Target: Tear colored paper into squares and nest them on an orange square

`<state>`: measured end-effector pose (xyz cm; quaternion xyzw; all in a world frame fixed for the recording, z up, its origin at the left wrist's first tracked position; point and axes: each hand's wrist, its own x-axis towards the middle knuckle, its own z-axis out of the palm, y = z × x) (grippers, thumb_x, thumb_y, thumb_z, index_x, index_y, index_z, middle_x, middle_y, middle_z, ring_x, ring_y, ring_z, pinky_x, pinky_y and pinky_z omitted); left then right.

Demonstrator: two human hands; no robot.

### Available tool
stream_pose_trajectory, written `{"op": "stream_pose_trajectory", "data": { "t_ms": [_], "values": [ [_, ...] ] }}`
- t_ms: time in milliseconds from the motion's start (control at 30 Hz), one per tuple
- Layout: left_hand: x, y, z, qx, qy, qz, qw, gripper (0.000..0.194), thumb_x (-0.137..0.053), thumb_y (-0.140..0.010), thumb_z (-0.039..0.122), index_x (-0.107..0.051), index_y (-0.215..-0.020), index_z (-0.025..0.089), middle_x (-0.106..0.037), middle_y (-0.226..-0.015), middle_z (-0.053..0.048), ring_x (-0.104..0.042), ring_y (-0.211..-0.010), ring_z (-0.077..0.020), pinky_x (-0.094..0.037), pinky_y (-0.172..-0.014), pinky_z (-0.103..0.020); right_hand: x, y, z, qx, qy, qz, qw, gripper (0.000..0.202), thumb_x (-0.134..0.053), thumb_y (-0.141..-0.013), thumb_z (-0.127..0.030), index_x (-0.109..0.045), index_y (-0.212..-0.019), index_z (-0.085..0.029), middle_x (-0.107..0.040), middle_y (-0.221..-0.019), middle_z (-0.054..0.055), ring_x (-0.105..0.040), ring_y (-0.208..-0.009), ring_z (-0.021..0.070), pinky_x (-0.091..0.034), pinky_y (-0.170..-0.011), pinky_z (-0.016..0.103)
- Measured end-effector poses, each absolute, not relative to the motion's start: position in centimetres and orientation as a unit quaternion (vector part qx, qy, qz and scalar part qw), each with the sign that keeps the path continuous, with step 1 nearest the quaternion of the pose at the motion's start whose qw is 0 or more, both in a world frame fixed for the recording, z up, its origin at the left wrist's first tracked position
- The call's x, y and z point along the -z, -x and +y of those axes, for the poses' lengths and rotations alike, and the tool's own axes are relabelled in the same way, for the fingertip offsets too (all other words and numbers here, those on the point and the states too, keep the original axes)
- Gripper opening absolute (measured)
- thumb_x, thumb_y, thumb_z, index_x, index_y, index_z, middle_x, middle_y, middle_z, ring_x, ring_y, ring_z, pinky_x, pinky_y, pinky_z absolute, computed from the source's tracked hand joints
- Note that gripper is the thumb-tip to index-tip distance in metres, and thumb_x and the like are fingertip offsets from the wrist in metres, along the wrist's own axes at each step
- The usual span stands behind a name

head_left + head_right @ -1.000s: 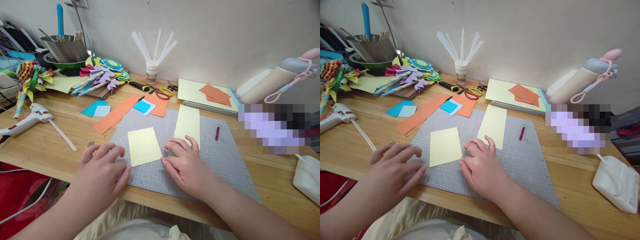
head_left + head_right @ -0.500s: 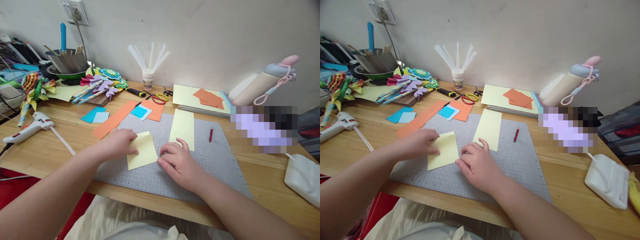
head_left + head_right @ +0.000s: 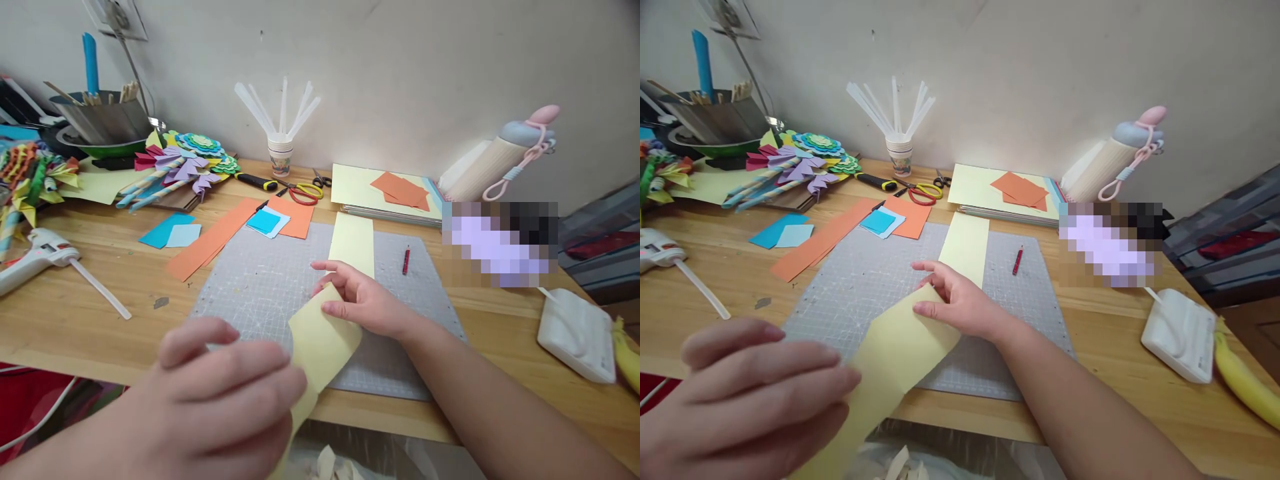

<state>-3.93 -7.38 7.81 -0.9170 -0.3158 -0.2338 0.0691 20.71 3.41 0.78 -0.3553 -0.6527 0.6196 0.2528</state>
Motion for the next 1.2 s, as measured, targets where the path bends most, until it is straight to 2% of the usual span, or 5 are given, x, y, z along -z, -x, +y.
{"op": "stream_pose_trajectory", "data": {
  "t_ms": [100,233,433,700,1200],
  "values": [
    [-7.1,6.2,-4.4,0.256,0.887,-0.371,0.096,0.031,-0.044,-0.090,0.015,-0.064,-0.082,0.037,-0.071,-0.104,0.011,-0.060,-0.103,-0.0173,-0.032,-0.100,-0.041,-0.9,-20.8,3.7,-0.620,0.407,-0.603,0.295,0.042,-0.064,-0.080,-0.027,-0.050,-0.119,-0.024,-0.055,-0.096,0.000,-0.059,-0.081,0.0136,-0.048,-0.072,0.028],
    [-5.2,8.1,-1.3,0.195,0.839,-0.501,0.081,0.041,-0.035,-0.087,0.008,-0.068,-0.075,0.029,-0.068,-0.112,0.001,-0.060,-0.107,-0.0236,-0.035,-0.097,-0.050,0.2,-20.6,4.1,-0.562,0.491,-0.588,0.312,0.031,-0.062,-0.078,-0.028,-0.055,-0.108,-0.023,-0.053,-0.091,-0.002,-0.057,-0.076,0.0132,-0.047,-0.068,0.027],
    [-1.7,5.1,-1.1,0.126,0.842,-0.518,-0.078,0.038,-0.036,-0.091,0.017,-0.065,-0.114,0.024,-0.058,-0.128,-0.006,-0.056,-0.113,-0.0213,-0.048,-0.092,-0.038,1.0,-20.0,3.7,-0.483,0.533,-0.637,0.276,0.030,-0.059,-0.078,-0.031,-0.056,-0.107,-0.024,-0.056,-0.084,-0.003,-0.057,-0.072,0.0144,-0.046,-0.066,0.028],
    [-0.4,2.5,-0.2,0.046,0.842,-0.536,-0.045,0.043,-0.038,-0.092,0.017,-0.051,-0.133,0.023,-0.056,-0.117,-0.009,-0.050,-0.097,-0.0246,-0.048,-0.087,-0.042,0.0,-22.4,4.9,-0.367,0.602,-0.692,0.154,0.008,-0.052,-0.081,-0.029,-0.055,-0.086,-0.023,-0.061,-0.071,-0.003,-0.052,-0.058,0.0131,-0.034,-0.052,0.025],
    [0.2,2.4,-0.3,0.063,0.836,-0.543,-0.038,0.046,-0.037,-0.091,0.015,-0.051,-0.134,0.024,-0.055,-0.120,-0.009,-0.048,-0.098,-0.0252,-0.047,-0.089,-0.044,-0.4,-22.5,4.7,-0.339,0.592,-0.723,0.115,0.003,-0.049,-0.084,-0.025,-0.050,-0.081,-0.024,-0.060,-0.067,-0.005,-0.051,-0.055,0.0123,-0.032,-0.051,0.025]
  ]
}}
